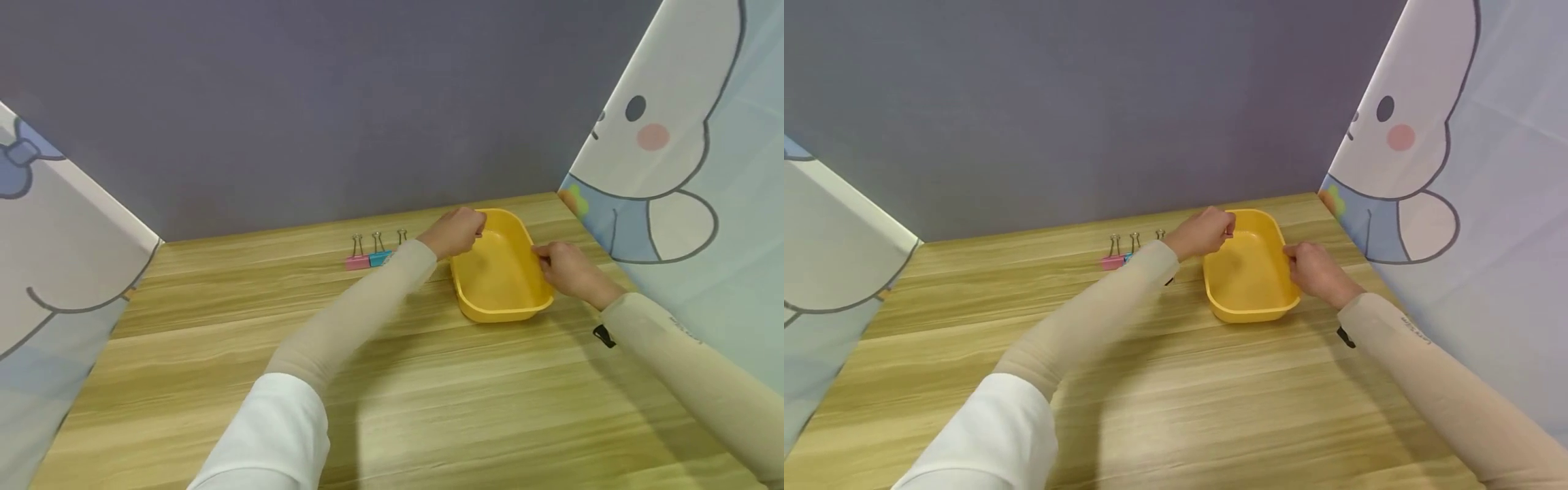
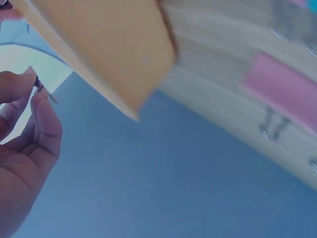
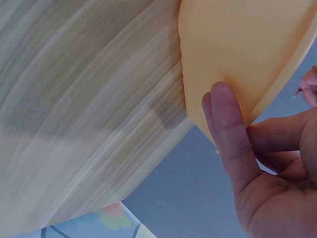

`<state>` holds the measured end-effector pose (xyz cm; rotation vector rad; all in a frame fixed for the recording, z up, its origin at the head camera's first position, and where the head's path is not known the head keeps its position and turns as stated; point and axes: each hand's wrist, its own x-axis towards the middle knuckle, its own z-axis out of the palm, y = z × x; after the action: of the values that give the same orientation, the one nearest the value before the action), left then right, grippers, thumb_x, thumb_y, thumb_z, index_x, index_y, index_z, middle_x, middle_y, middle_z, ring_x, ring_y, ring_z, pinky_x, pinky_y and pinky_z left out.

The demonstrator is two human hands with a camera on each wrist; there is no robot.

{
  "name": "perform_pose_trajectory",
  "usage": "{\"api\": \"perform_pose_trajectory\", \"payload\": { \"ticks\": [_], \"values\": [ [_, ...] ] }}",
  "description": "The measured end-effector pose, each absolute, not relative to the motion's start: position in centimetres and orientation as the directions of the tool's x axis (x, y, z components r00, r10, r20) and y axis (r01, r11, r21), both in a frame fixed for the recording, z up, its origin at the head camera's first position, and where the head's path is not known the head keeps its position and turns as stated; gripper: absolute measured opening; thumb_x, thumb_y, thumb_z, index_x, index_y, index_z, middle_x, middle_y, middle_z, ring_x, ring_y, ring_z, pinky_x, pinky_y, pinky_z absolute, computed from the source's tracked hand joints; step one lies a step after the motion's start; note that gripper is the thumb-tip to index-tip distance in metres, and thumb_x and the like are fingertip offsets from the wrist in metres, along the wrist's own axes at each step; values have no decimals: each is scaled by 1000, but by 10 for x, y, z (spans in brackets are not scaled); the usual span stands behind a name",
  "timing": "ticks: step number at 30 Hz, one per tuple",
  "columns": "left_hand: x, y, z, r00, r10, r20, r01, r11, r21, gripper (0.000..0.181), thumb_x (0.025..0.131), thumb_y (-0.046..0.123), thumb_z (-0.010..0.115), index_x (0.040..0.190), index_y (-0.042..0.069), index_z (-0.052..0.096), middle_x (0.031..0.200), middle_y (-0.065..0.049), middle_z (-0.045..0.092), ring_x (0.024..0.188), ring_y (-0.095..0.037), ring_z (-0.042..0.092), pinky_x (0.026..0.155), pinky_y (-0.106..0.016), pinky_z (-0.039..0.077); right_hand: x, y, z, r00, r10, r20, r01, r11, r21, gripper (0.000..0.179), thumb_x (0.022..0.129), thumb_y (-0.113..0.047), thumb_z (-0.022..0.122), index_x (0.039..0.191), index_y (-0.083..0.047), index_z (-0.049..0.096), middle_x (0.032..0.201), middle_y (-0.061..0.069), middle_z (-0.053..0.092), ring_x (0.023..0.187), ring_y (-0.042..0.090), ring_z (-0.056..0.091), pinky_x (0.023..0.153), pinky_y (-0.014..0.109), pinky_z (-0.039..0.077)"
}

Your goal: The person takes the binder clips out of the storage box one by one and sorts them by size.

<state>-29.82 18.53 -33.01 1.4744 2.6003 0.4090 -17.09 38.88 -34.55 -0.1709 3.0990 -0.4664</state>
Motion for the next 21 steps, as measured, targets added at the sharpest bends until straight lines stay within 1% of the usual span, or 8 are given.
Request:
{"api": "perform_pose_trajectory", "payload": {
  "ticks": [2,4,7,9,11,13,17,21],
  "values": [
    [-303,173,-328,-519,853,60,828,484,284,11,96,2,49,93,6,60,88,-1,58,78,-12,50,68,-22,40,-172,389,-346,-994,-109,22,-110,950,-294,32,88,4,50,117,16,56,107,36,57,72,31,54,63,39,46],
    [-310,160,-326,-531,842,96,825,488,285,13,95,0,50,94,5,62,91,-3,61,83,-14,54,73,-24,43,-173,390,-346,-993,-111,30,-115,949,-293,32,88,5,50,117,16,57,107,36,58,72,31,54,62,39,46],
    [-318,139,-326,-550,825,131,815,496,300,12,94,2,53,98,3,64,94,-5,62,89,-16,56,79,-27,45,-174,391,-345,-994,-107,20,-108,948,-300,33,88,5,49,117,17,56,110,37,56,71,31,52,61,38,44],
    [-322,126,-327,-559,816,149,808,495,320,12,94,3,56,101,1,64,95,-6,61,89,-18,57,79,-27,46,-175,392,-345,-994,-105,12,-104,947,-303,33,88,4,49,118,17,55,112,37,55,73,31,53,62,38,44],
    [-325,114,-328,-560,813,158,808,494,321,12,94,5,56,102,1,65,95,-5,61,88,-18,57,78,-27,46,-175,393,-344,-995,-102,-2,-96,946,-310,33,89,4,48,119,17,54,114,38,53,74,32,53,61,38,44],
    [-326,104,-329,-559,813,163,809,491,324,13,94,4,55,101,1,65,95,-6,61,87,-18,57,78,-27,47,-176,394,-344,-995,-104,-5,-97,945,-312,33,89,4,48,119,17,54,114,38,53,73,32,53,61,38,44],
    [-325,86,-330,-550,820,158,818,491,300,11,93,3,56,100,4,65,96,-6,61,88,-18,57,78,-27,46,-176,399,-344,-993,-114,2,-109,945,-308,33,89,4,48,118,18,55,113,38,54,73,31,53,61,38,44],
    [-324,73,-332,-554,818,155,816,497,297,10,94,6,57,101,4,64,96,-6,61,86,-17,57,75,-26,47,-175,403,-344,-993,-117,14,-116,948,-297,33,88,4,48,117,18,55,111,38,54,71,31,53,60,39,44]
  ]
}}
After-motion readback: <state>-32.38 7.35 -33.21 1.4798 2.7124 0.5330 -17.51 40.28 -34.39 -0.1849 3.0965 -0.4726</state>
